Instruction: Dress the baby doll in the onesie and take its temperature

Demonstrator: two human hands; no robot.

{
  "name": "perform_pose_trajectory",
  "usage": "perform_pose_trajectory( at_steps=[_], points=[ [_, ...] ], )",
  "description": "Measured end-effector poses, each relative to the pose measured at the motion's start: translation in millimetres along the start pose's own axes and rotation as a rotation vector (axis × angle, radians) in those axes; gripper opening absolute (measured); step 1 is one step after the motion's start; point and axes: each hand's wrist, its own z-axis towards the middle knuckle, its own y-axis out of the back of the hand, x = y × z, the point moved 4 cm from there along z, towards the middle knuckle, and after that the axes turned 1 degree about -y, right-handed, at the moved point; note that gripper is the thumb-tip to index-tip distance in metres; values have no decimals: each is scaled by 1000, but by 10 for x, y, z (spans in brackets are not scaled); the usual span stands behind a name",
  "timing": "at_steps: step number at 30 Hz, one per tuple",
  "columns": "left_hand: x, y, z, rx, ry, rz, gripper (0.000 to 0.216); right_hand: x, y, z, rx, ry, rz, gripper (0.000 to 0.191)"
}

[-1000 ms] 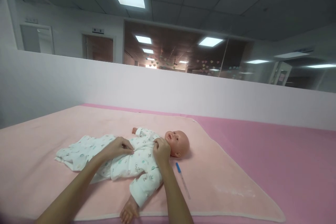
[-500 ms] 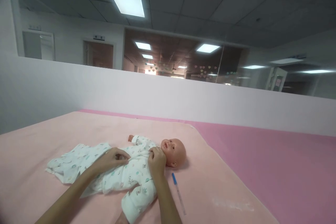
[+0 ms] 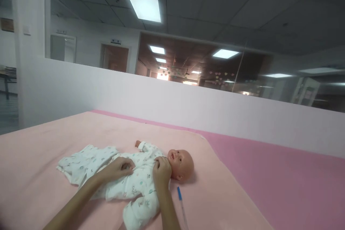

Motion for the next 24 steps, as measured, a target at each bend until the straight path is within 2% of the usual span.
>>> perform_pose_trajectory(
  at_steps=[3,8,13,24],
  points=[
    [-24,-9,-51,-54,-39,79,19,22,8,9,0,17,-13,25],
    [24,0,-73,-73,-53,134,24,42,12,15,12,13,-24,25],
    [67,8,-81,-204,-91,182,26,52,17,4,15,14,-5,25],
    [67,-61,-191,-373,-121,374,23,41,8,20,19,13,-33,24]
  ],
)
